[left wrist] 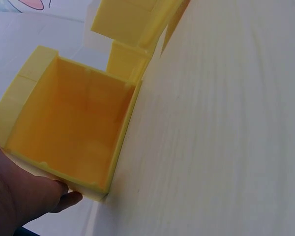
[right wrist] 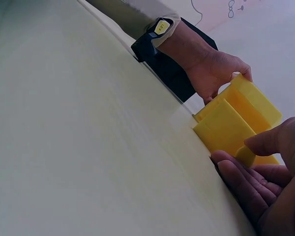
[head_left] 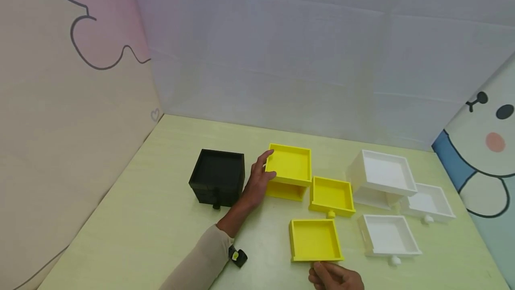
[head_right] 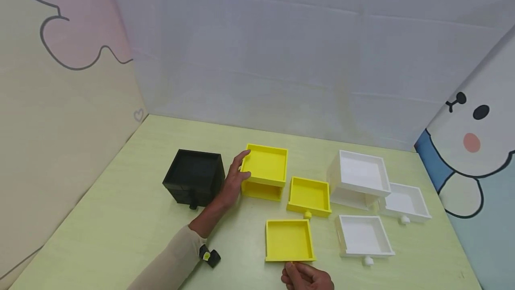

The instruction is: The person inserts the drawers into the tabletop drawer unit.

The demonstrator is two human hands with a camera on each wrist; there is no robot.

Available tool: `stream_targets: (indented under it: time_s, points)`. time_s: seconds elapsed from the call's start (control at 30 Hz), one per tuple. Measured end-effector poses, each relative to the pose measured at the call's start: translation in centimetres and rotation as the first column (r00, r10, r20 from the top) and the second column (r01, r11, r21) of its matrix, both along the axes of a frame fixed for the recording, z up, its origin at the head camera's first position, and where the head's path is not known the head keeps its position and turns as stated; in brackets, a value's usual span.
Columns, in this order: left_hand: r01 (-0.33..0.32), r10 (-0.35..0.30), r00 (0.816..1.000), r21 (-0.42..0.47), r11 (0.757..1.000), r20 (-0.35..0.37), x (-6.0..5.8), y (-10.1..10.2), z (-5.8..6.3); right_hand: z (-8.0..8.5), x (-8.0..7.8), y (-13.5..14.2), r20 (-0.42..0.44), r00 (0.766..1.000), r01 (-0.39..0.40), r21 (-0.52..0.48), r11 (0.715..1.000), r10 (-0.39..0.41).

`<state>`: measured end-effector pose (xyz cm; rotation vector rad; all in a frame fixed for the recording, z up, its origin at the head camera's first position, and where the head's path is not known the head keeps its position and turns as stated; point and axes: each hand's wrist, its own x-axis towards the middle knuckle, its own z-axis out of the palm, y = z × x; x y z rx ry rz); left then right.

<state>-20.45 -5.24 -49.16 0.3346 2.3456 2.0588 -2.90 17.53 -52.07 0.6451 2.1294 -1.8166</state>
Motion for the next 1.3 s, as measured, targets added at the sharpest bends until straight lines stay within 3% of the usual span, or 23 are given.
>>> stream_targets:
  time_s: [0.97, 1.13, 1.3]
  points:
    - [-0.031, 0.031, 1.000, -0.025, 0.999, 0.004, 0.1, 0.1, 0.0, 1.0, -0.2, -2.3, -0.065, 0.998, -0.014, 0.051, 0.999, 0.017]
    - [-0.028, 0.028, 1.000, -0.020, 0.999, -0.004, 0.2, 0.1, 0.0, 1.1, -0.5, -2.4, -0.116, 0.991, -0.063, 0.037, 0.997, 0.067]
    - [-0.018, 0.018, 1.000, -0.014, 1.000, -0.005, 0.1, 0.1, 0.1, 0.9, -0.8, -2.5, -0.201, 0.967, -0.155, 0.024, 0.988, 0.156]
